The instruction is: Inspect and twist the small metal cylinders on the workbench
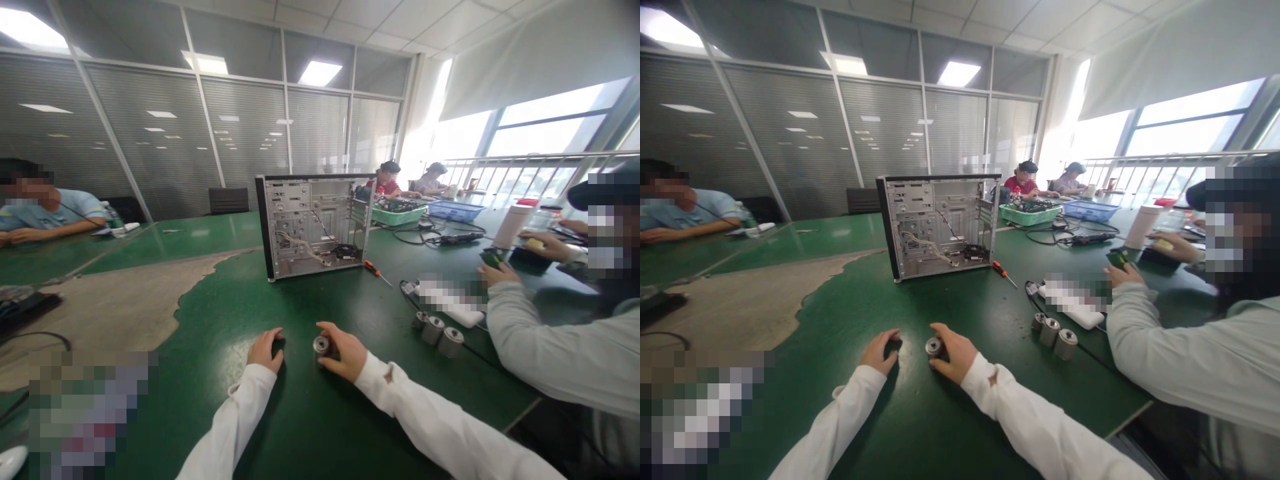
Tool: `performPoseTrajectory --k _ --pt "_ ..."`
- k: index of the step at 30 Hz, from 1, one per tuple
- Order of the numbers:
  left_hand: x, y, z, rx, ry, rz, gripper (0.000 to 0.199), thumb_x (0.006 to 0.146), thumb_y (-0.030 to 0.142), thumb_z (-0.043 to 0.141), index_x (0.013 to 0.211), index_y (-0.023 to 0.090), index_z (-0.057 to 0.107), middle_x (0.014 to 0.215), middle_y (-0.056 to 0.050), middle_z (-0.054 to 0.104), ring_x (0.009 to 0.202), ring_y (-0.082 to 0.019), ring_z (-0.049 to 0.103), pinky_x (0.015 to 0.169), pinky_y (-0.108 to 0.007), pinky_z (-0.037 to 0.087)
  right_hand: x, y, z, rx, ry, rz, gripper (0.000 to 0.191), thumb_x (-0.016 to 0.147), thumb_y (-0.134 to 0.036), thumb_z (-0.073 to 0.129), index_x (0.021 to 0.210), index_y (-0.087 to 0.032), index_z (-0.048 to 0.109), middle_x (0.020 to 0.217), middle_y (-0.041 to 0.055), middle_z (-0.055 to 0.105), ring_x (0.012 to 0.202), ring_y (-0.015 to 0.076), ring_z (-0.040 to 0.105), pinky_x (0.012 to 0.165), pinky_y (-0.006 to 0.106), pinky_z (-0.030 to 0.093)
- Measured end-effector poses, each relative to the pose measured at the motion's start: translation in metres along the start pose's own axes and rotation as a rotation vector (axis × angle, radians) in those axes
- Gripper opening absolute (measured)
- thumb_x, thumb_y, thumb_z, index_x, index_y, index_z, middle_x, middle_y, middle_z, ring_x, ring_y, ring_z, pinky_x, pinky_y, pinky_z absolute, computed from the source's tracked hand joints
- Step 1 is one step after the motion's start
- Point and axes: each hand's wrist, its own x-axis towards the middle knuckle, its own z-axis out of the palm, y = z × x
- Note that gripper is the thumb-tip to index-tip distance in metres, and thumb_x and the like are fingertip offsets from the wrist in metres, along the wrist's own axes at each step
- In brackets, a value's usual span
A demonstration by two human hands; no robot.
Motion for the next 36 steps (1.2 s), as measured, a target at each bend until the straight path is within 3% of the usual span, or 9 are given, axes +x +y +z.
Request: performPoseTrajectory --k 3,6,9,17,28,36 --pt "-0.001 0.0 -0.002 -0.015 -0.002 -0.001 0.046 0.06 0.008 0.047 0.106 0.013 0.046 0.097 -0.006 0.057 0.093 -0.019 0.048 0.083 -0.031 0.035 0.032 0.006 0.029 0.018 -0.039 0.014 0.086 0.055 -0.024 0.062 0.126 -0.017 0.015 0.098 0.0053 0.054 0.081 0.0168 0.051 0.074 0.03 0.04" --pt "-0.002 0.001 -0.003 -0.01 -0.021 -0.009 0.042 0.06 0.009 0.047 0.102 0.014 0.049 0.099 -0.007 0.055 0.095 -0.02 0.047 0.081 -0.032 0.035 0.036 0.014 0.039 -0.105 -0.033 -0.014 0.079 0.06 -0.03 0.059 0.126 -0.015 0.02 0.103 0.0081 0.052 0.095 0.021 0.045 0.081 0.035 0.033" --pt "-0.002 0.001 -0.002 0.012 -0.032 -0.022 0.038 0.061 0.011 0.047 0.099 0.016 0.051 0.102 -0.007 0.054 0.096 -0.02 0.046 0.081 -0.032 0.035 0.03 0.016 0.036 -0.194 -0.057 -0.049 0.065 0.067 -0.035 0.052 0.124 -0.016 0.026 0.109 0.0082 0.05 0.101 0.0217 0.04 0.083 0.036 0.029" --pt "-0.002 0.002 -0.002 0.029 -0.04 -0.015 0.035 0.062 0.012 0.047 0.096 0.017 0.053 0.101 -0.006 0.054 0.096 -0.02 0.046 0.081 -0.031 0.035 0.027 0.01 0.03 -0.276 -0.077 -0.073 0.051 0.071 -0.036 0.048 0.117 -0.018 0.036 0.113 0.0086 0.047 0.104 0.0211 0.038 0.084 0.035 0.028" --pt "0.0 0.0 -0.001 0.024 -0.051 -0.015 0.033 0.063 0.013 0.047 0.095 0.019 0.053 0.102 -0.005 0.054 0.096 -0.02 0.046 0.08 -0.033 0.036 0.023 0.004 0.023 -0.237 -0.047 -0.103 0.048 0.071 -0.034 0.049 0.115 -0.018 0.038 0.109 0.0092 0.049 0.102 0.0225 0.039 0.082 0.038 0.03" --pt "-0.001 -0.001 -0.001 0.047 -0.044 0.024 0.033 0.063 0.013 0.046 0.094 0.016 0.053 0.101 -0.007 0.054 0.096 -0.021 0.046 0.08 -0.033 0.035 0.045 0.0 0.025 -0.023 0.163 -0.157 0.027 0.072 -0.027 0.051 0.098 -0.02 0.054 0.093 0.0056 0.054 0.089 0.0168 0.047 0.079 0.032 0.036"
